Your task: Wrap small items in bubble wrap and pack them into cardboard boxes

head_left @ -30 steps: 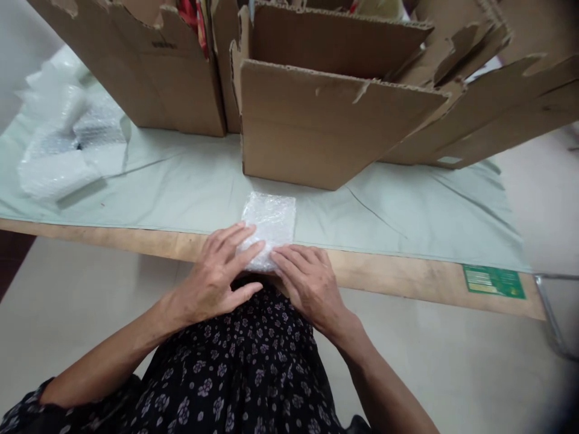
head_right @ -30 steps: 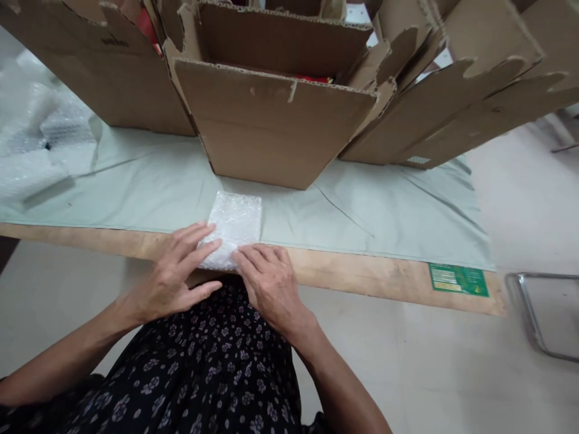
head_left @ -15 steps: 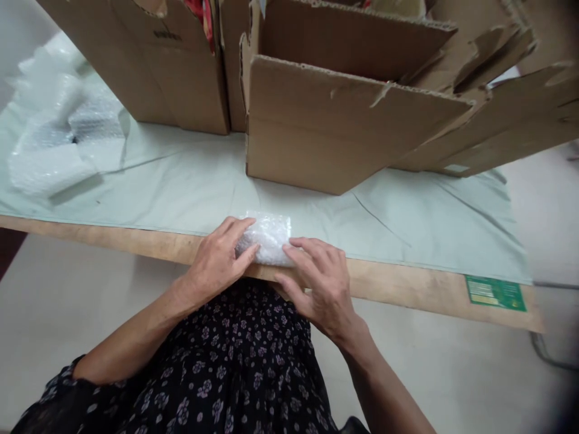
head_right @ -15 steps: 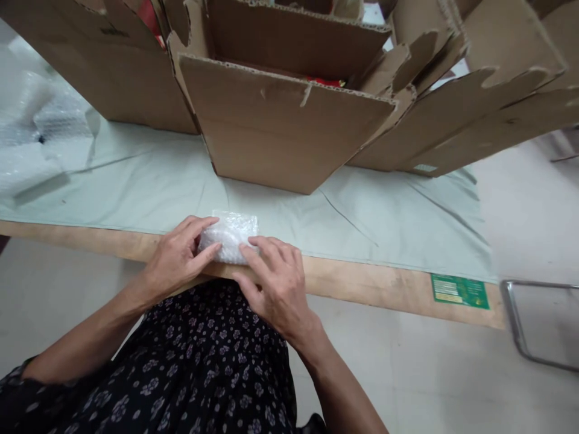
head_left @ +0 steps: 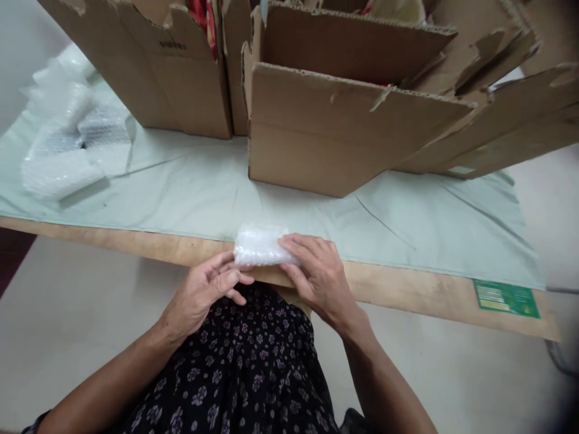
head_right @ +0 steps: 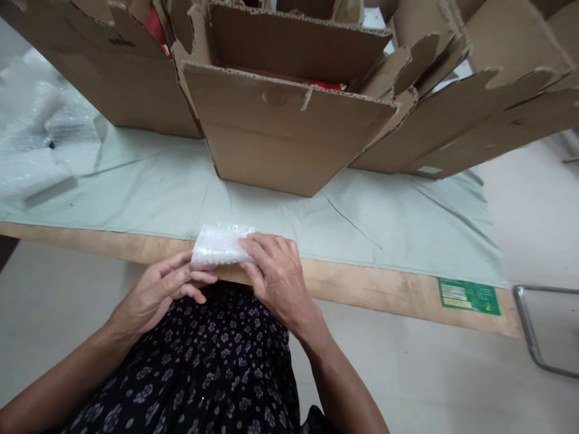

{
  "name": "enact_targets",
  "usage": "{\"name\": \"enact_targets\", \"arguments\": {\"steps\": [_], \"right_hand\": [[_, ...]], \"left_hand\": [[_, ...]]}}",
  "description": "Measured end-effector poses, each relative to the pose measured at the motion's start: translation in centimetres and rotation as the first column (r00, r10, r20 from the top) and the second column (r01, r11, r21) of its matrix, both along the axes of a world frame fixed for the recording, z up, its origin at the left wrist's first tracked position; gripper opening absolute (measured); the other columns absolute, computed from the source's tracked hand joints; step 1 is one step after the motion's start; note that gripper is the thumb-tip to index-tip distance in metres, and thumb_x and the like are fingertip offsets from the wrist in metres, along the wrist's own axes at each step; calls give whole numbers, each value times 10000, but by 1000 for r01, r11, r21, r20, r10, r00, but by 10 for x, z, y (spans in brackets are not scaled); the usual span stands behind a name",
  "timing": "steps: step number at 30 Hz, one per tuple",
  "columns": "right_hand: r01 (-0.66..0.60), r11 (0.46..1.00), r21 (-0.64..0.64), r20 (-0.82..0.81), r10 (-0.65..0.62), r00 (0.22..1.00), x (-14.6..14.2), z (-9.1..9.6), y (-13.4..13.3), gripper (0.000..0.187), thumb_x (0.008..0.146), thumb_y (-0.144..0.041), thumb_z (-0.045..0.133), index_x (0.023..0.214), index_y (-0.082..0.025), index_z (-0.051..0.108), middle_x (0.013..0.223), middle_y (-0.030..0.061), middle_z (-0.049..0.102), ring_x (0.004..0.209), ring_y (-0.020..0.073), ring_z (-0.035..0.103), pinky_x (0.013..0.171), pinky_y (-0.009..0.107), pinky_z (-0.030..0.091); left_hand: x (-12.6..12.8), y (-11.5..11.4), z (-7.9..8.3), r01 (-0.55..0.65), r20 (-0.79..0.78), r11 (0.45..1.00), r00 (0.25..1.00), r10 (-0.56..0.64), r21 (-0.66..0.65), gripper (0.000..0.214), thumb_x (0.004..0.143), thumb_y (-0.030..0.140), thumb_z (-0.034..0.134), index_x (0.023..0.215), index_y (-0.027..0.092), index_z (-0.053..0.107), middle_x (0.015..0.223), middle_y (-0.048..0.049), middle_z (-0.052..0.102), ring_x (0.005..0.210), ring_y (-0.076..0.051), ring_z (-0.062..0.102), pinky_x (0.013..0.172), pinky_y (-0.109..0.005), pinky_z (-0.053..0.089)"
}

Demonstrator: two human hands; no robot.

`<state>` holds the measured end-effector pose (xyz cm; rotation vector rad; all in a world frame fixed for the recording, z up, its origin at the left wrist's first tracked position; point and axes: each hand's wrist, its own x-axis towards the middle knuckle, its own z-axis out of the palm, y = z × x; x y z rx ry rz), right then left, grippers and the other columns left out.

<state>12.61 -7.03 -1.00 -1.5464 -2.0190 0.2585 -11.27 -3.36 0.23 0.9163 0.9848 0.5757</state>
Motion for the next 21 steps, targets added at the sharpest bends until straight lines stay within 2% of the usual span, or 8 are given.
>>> {"name": "enact_targets", "arguments": {"steps": [2,5,8,10,12,14,17,21], "right_hand": [[-69,998,13,-8,69,998,-6,4,-14,244,1050,-238,551,1267,-234,663,1255,87,742,1127,251,668,929,429,496],[-136,991,21,-44,136,990,-8,5,-37,284,1030,-249,579,1308,-250,640,1312,95,714,1152,266,658,951,456,506],[-33,996,-82,-281,9,960,2,2,-53,595,999,-462,642,1542,-288,471,1558,142,549,1380,327,556,1075,521,490],[0,971,-237,-518,-127,846,10,0,-57,802,952,-649,637,1624,-320,349,1630,144,475,1420,329,539,1088,507,508],[-71,924,-377,-685,-226,692,15,1,-55,867,900,-724,657,1613,-326,364,1559,137,559,1331,304,620,1045,462,548],[-141,880,-454,-742,-286,606,16,5,-48,734,890,-685,699,1477,-276,537,1331,122,708,1147,269,707,942,394,587],[-76,881,-467,-691,-310,653,19,17,-36,349,941,-531,684,1090,-216,708,939,59,748,847,198,709,749,292,568],[18,948,-319,-568,-206,797,37,37,-24,163,956,-379,652,942,-223,701,872,28,747,798,171,705,731,253,552]], "left_hand": [[8,-2,-4,-37,85,997,995,42,-63,623,808,574,828,1252,158,697,1195,-142,752,1007,-263,725,724,-324,642],[14,-4,-8,-49,59,995,997,54,-82,545,836,515,830,1250,184,705,1123,-95,779,964,-217,732,819,-294,616],[12,-6,-8,24,-86,997,996,-18,71,489,908,477,773,1342,274,678,1265,-56,755,1140,-222,708,992,-304,574],[11,-7,-7,110,-184,967,981,-68,231,469,930,481,742,1361,308,675,1301,-44,742,1176,-227,699,1046,-319,556],[15,-8,-7,220,-225,910,963,-146,352,445,951,467,710,1373,331,669,1245,-37,763,1086,-220,732,1016,-330,582],[23,-7,-6,300,-241,835,948,-208,460,397,978,408,670,1372,356,661,1205,-23,777,1025,-208,752,974,-323,606],[37,3,2,328,-260,667,944,-204,669,400,990,260,620,1371,381,630,1239,-4,767,1090,-191,742,970,-298,607],[49,46,36,269,-266,288,963,-51,919,555,959,276,636,1499,284,509,1423,-96,652,1320,-252,623,1096,-394,558]]}}
